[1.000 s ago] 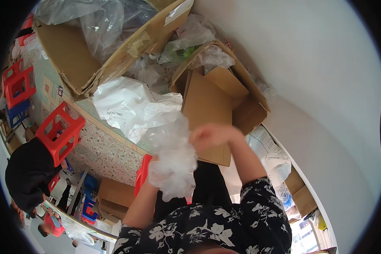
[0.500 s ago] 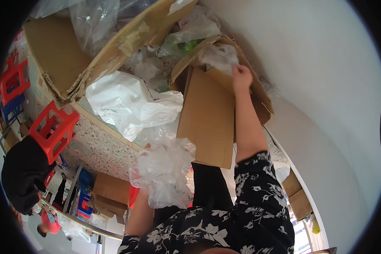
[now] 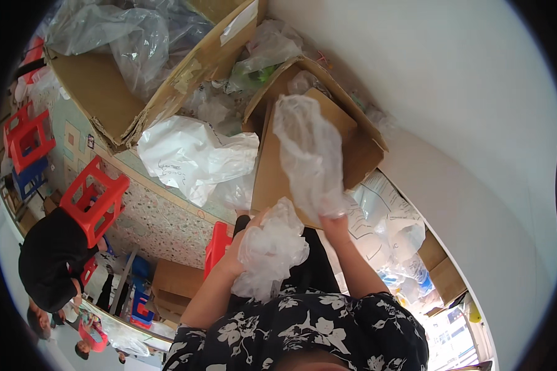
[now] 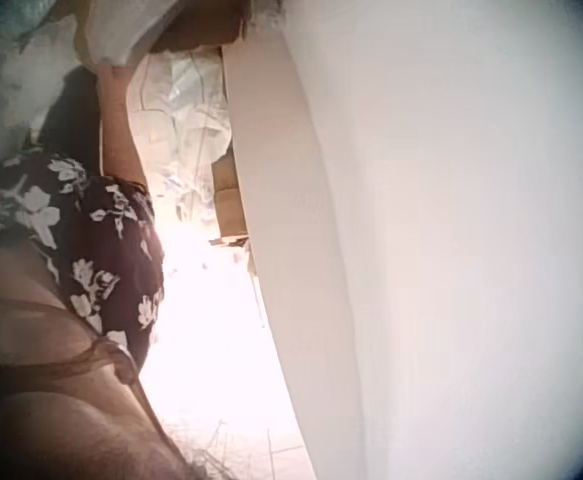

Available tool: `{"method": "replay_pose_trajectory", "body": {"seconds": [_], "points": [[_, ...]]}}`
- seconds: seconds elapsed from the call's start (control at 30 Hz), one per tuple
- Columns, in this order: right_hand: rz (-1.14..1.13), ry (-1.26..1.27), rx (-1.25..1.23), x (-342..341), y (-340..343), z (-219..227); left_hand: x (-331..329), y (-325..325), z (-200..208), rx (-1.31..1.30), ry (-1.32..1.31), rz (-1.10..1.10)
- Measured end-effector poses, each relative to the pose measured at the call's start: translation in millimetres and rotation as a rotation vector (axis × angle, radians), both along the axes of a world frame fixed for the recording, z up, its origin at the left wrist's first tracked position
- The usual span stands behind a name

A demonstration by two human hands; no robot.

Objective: Sorting and organizing plastic toy components and packaging materials in a workshop.

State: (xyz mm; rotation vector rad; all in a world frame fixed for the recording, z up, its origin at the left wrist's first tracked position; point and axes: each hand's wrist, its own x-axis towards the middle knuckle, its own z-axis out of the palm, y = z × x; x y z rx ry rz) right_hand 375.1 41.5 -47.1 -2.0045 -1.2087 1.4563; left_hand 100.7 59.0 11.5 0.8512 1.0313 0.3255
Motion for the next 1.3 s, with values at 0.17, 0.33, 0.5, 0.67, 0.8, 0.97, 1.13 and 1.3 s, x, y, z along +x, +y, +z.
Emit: {"method": "replay_pose_trajectory", "body": {"seconds": [0.17, 0.33, 0.5, 0.67, 0.8, 0.97, 1.13, 1.3], "points": [[0.276, 0.03, 0.192, -22, -44, 3, 12, 24, 44, -0.187, 0.138, -0.224], [0.213, 0.209, -0.086, -34, -70, -17, 13, -1, 18, -0.217, 0.137, -0.219], [0.494, 0.031, 0.193, -44, -63, 9, 19, -8, -13, -0.222, 0.204, -0.321], [0.704, -0.038, 0.183, -39, -74, 7, 17, -11, -34, -0.387, 0.146, -0.181], [0.707, 0.024, 0.159, -36, -89, -3, 11, -32, -59, -0.216, 0.243, -0.248], [0.679, 0.089, 0.135, -36, -87, -3, 11, -8, -58, -0.243, 0.306, -0.356], [0.632, 0.103, 0.182, -32, -79, -7, 9, -10, -67, -0.345, 0.285, -0.384], [0.603, 0.134, -0.138, -1, -24, -40, 11, -9, -60, -0.334, 0.314, -0.256]]}}
